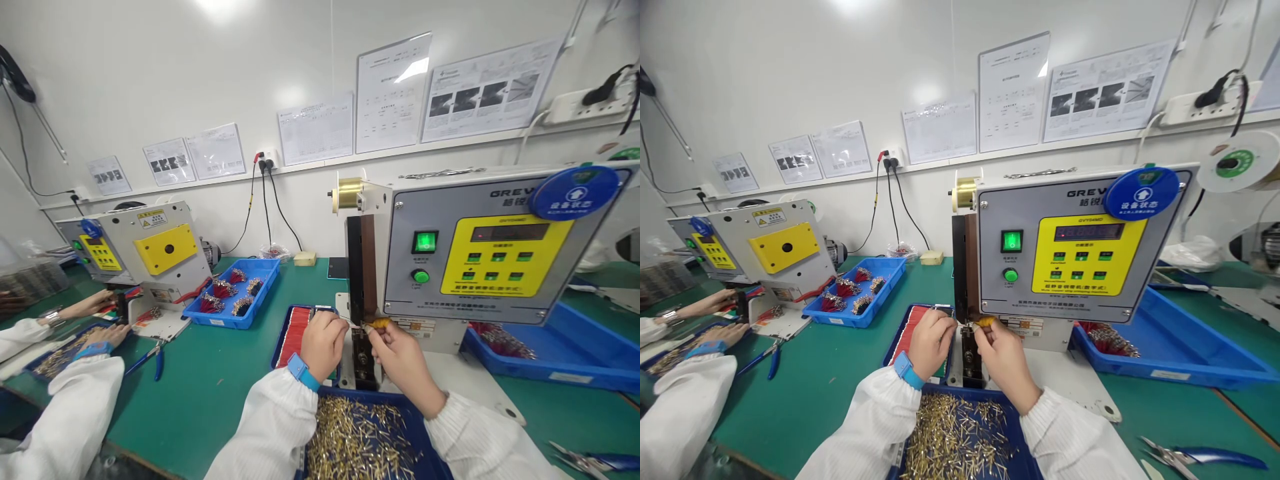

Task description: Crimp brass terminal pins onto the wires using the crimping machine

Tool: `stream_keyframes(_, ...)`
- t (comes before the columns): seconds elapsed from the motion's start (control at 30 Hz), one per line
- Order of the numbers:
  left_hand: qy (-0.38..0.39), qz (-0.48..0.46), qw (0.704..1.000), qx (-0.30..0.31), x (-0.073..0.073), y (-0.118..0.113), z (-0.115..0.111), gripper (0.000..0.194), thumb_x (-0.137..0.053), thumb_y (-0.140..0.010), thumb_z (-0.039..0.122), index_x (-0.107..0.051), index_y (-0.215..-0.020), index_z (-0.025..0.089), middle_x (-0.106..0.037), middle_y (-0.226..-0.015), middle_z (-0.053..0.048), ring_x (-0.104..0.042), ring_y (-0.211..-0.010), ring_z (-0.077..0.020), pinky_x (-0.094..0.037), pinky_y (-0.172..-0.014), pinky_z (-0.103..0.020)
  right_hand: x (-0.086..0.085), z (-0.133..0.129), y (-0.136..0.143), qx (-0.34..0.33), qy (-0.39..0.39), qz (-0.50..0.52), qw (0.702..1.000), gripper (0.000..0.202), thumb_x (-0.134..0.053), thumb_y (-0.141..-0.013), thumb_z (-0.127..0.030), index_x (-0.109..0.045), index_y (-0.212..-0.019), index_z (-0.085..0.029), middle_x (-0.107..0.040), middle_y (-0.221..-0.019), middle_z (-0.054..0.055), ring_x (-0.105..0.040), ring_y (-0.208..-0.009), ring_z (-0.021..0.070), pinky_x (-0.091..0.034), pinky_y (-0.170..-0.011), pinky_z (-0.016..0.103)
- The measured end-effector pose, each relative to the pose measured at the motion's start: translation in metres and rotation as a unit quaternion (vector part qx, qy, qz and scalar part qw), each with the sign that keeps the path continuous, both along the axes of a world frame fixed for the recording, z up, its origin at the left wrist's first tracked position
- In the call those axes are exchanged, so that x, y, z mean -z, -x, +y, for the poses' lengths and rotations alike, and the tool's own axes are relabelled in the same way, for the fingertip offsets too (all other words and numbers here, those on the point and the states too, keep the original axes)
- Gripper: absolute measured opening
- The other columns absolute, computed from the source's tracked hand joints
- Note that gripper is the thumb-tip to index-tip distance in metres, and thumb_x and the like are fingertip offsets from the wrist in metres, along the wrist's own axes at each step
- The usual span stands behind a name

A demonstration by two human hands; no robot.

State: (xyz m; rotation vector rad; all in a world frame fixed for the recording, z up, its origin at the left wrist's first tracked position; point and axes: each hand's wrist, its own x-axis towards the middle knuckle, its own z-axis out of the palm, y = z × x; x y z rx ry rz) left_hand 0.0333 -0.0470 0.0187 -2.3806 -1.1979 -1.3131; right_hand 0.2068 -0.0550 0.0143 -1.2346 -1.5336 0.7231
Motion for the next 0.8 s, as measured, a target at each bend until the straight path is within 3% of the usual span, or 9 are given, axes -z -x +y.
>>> stream_keyframes(0.17,0.001,-0.006,1.0,-0.004,0.0,0.0,0.0,0.019,-0.045,-0.095,0.018,-0.063,-0.09,0.019,-0.06,-0.087,-0.006,-0.055,-0.087,-0.0186,-0.047,-0.076,-0.029,-0.011,0.005,-0.004,-0.008,0.079,-0.035,0.996,0.025,-0.044,-0.085,-0.045,-0.047,-0.073,-0.024,-0.056,-0.049,-0.004,-0.049,-0.035,0.0145,-0.039,-0.039,0.026)
stream_keyframes(0.3,-0.001,-0.01,1.0,0.001,-0.001,0.0,0.001,0.018,-0.046,-0.095,0.018,-0.063,-0.091,0.019,-0.061,-0.087,-0.006,-0.056,-0.087,-0.0185,-0.048,-0.076,-0.029,-0.038,0.015,-0.039,-0.092,0.171,-0.164,0.967,0.027,-0.039,-0.088,-0.036,-0.05,-0.068,-0.022,-0.054,-0.048,-0.001,-0.049,-0.037,0.0145,-0.039,-0.041,0.025)
stream_keyframes(0.4,0.009,-0.009,1.0,0.008,0.0,0.0,0.002,0.018,-0.045,-0.095,0.018,-0.063,-0.09,0.018,-0.061,-0.087,-0.006,-0.056,-0.086,-0.018,-0.048,-0.076,-0.029,-0.05,0.02,-0.075,-0.101,0.146,-0.241,0.954,0.012,-0.043,-0.085,-0.024,-0.052,-0.079,-0.02,-0.061,-0.065,0.002,-0.054,-0.045,0.014,-0.04,-0.044,0.024)
stream_keyframes(0.5,0.021,-0.01,1.0,0.01,0.001,0.0,0.003,0.018,-0.045,-0.095,0.018,-0.063,-0.09,0.018,-0.061,-0.088,-0.006,-0.056,-0.086,-0.0179,-0.048,-0.076,-0.029,-0.052,0.021,-0.095,-0.07,0.11,-0.31,0.942,0.014,-0.044,-0.08,-0.014,-0.055,-0.085,-0.019,-0.062,-0.075,0.004,-0.053,-0.05,0.0132,-0.039,-0.047,0.024)
stream_keyframes(0.67,0.025,-0.014,0.999,0.017,0.002,-0.001,0.003,0.018,-0.045,-0.094,0.018,-0.063,-0.091,0.018,-0.061,-0.087,-0.006,-0.057,-0.086,-0.0176,-0.048,-0.077,-0.029,-0.051,0.016,-0.086,-0.111,0.141,-0.354,0.918,0.017,-0.044,-0.082,-0.012,-0.06,-0.088,-0.015,-0.062,-0.072,0.006,-0.055,-0.054,0.0152,-0.039,-0.053,0.025)
stream_keyframes(0.8,0.031,-0.017,0.999,0.018,0.001,-0.001,0.003,0.018,-0.045,-0.094,0.018,-0.063,-0.091,0.019,-0.061,-0.087,-0.006,-0.058,-0.085,-0.0176,-0.048,-0.076,-0.029,-0.056,0.013,-0.074,-0.105,0.144,-0.368,0.913,0.023,-0.042,-0.083,-0.01,-0.061,-0.096,-0.011,-0.066,-0.077,0.011,-0.059,-0.059,0.0172,-0.04,-0.057,0.027)
